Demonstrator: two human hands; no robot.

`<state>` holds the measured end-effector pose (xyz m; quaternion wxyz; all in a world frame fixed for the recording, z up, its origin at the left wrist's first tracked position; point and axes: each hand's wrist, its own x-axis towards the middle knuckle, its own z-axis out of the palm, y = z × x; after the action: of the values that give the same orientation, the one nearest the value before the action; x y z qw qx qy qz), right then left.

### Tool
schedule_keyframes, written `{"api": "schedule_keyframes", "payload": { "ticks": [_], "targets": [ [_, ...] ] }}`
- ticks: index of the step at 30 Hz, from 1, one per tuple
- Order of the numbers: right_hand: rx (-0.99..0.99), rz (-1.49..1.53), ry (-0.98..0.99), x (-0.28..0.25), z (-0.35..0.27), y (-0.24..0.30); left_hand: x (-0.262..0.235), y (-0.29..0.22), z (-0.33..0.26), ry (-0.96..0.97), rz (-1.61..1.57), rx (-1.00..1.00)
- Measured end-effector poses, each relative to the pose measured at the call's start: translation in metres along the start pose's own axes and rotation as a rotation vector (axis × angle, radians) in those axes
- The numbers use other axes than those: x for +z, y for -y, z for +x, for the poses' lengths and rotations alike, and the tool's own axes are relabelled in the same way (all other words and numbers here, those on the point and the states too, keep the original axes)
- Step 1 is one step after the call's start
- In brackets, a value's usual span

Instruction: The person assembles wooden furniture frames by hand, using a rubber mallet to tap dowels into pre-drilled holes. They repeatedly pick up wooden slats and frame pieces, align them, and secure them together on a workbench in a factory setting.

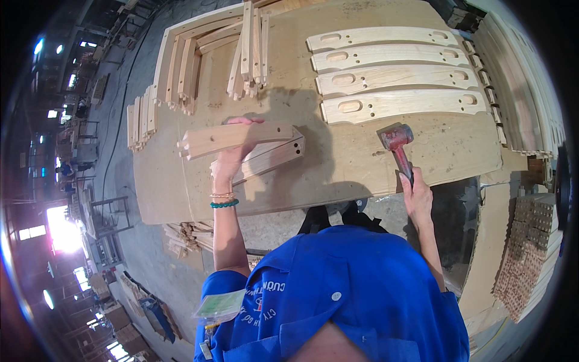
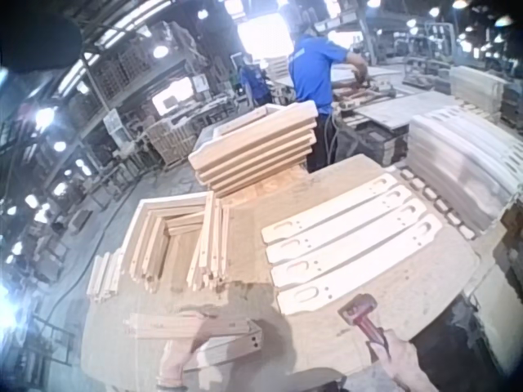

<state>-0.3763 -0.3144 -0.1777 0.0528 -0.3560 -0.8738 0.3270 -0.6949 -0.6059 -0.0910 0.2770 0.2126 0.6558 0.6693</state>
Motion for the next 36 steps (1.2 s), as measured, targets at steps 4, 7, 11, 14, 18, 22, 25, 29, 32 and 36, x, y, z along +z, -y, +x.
{"api": "schedule_keyframes", "payload": {
  "ticks": [4,7,11,14,18,22,25,29,32,36],
  "targets": [
    [-0.027,0.014,-0.001,0.000,0.000,0.000,0.022,0.001,0.009,0.032,0.312,0.159],
    [-0.043,0.037,-0.018,0.001,0.000,-0.003,0.028,-0.006,0.013,0.033,0.243,0.124],
    [-0.047,0.020,-0.018,0.000,0.000,-0.002,0.019,-0.006,0.013,-0.013,0.473,0.198],
    [-0.037,0.008,-0.007,0.000,0.000,-0.001,0.024,-0.013,0.008,-0.265,0.228,0.140],
    [-0.067,-0.128,-0.074,0.002,-0.003,0.001,0.035,-0.020,0.003,-0.576,-0.012,0.138],
    [-0.235,-0.322,-0.215,0.003,0.006,-0.003,0.033,-0.018,-0.006,-0.521,-0.412,0.034],
    [-0.459,-0.276,-0.302,-0.011,0.022,0.042,0.043,0.002,-0.012,-0.532,-0.599,-0.077],
    [-0.511,0.542,0.200,-0.012,0.042,0.156,0.072,0.011,-0.010,-0.301,-0.735,-0.279],
    [-1.118,0.600,0.059,0.002,0.066,0.202,0.086,-0.005,-0.013,-0.038,-0.718,-0.359],
    [-1.004,0.590,0.082,-0.021,0.078,0.237,0.064,-0.035,-0.026,-0.053,0.205,-0.073]
  ]
}}
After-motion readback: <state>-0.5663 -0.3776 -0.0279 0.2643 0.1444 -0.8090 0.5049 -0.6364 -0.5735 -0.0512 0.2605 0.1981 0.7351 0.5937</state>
